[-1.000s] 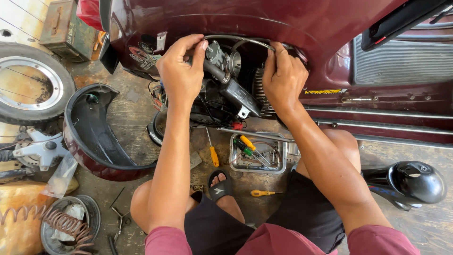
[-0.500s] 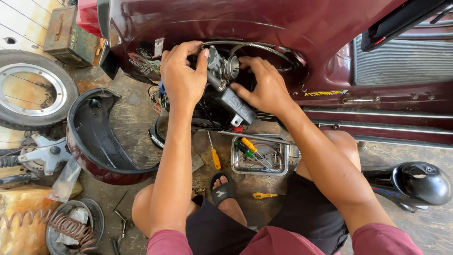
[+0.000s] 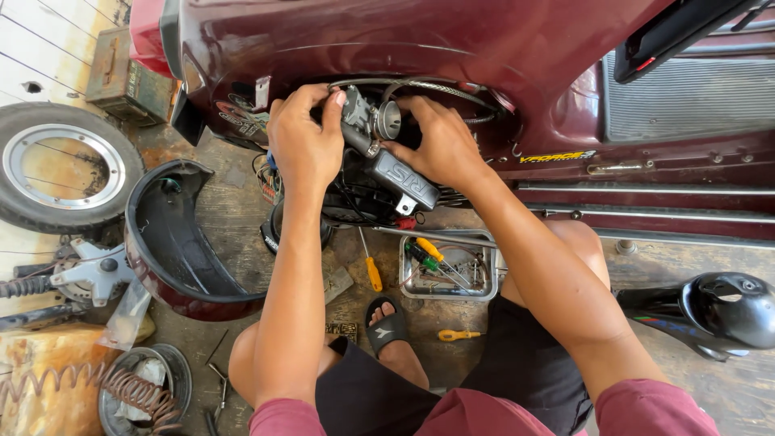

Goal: The person kneels on the workshop floor beside a maroon scooter and uses a screwdriver to loosen fasteners around the engine and carburetor area. They then work the throttle cable and carburetor by hand, detach a black intake manifold component, and finally handle and turn over a small metal part on the floor.

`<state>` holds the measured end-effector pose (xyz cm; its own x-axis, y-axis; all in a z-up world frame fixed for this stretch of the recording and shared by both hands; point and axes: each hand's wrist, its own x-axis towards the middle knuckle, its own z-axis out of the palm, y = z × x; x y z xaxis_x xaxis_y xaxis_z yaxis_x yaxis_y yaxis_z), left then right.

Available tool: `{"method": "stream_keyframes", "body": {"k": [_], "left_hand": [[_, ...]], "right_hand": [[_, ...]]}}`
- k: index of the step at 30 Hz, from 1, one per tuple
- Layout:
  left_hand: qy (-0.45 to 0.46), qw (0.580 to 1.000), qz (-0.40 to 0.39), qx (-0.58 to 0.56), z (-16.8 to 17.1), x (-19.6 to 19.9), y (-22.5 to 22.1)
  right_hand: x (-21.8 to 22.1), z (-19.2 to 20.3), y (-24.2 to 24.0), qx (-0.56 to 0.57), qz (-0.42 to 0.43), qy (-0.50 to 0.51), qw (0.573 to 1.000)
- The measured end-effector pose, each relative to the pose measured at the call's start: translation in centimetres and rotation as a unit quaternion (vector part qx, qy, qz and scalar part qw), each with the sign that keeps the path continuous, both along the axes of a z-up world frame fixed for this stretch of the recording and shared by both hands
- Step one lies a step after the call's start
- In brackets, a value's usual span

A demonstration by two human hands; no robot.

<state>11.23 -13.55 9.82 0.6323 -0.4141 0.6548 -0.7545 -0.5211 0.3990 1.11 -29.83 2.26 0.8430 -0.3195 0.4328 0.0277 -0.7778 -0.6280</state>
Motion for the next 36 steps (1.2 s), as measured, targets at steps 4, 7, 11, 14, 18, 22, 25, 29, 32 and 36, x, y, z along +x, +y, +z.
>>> {"method": "stream_keyframes", "body": {"k": [4, 7, 11, 14, 18, 22, 25, 29, 32, 36], "left_hand": [[0.001, 1.000, 0.009, 0.004, -0.2, -0.1, -0.1], [-0.027, 0.999, -0.002, -0.039, -1.2, 0.3, 0.0], [-0.073, 0.994, -0.004, -0.080, -1.8, 0.0, -0.7], [-0.119, 0.990, -0.002, -0.081, -1.7, -0.5, -1.6], [-0.181, 0.980, 0.025, -0.077, -2.0, -0.9, -2.6], [-0.191, 0.978, 0.032, -0.082, -2.9, -0.7, -2.7], [-0.190, 0.977, 0.039, -0.086, -2.7, -0.9, -3.1], [-0.187, 0.977, 0.035, -0.098, -2.1, -1.2, -3.4], [-0.175, 0.979, 0.023, -0.102, -2.2, -1.0, -3.1], [-0.132, 0.985, -0.002, -0.113, -1.9, -1.3, -2.9]], "right_hand": [[0.2, -0.8, -0.2, -0.017, 0.002, -0.017, 1.000], [0.5, -1.5, -0.4, 0.020, 0.012, -0.018, 1.000], [0.6, -1.7, -0.8, 0.012, 0.010, -0.031, 0.999], [0.8, -2.7, -1.1, 0.016, 0.010, -0.032, 0.999], [1.3, -3.6, -1.5, 0.011, 0.010, -0.039, 0.999], [1.3, -4.1, -1.4, 0.013, 0.012, -0.044, 0.999], [1.5, -4.1, -1.6, 0.010, 0.014, -0.045, 0.999], [1.6, -4.0, -1.5, 0.015, 0.009, -0.051, 0.999], [1.9, -4.4, -1.4, 0.018, 0.005, -0.049, 0.999], [1.4, -3.8, -1.3, 0.022, 0.002, -0.048, 0.999]]}}
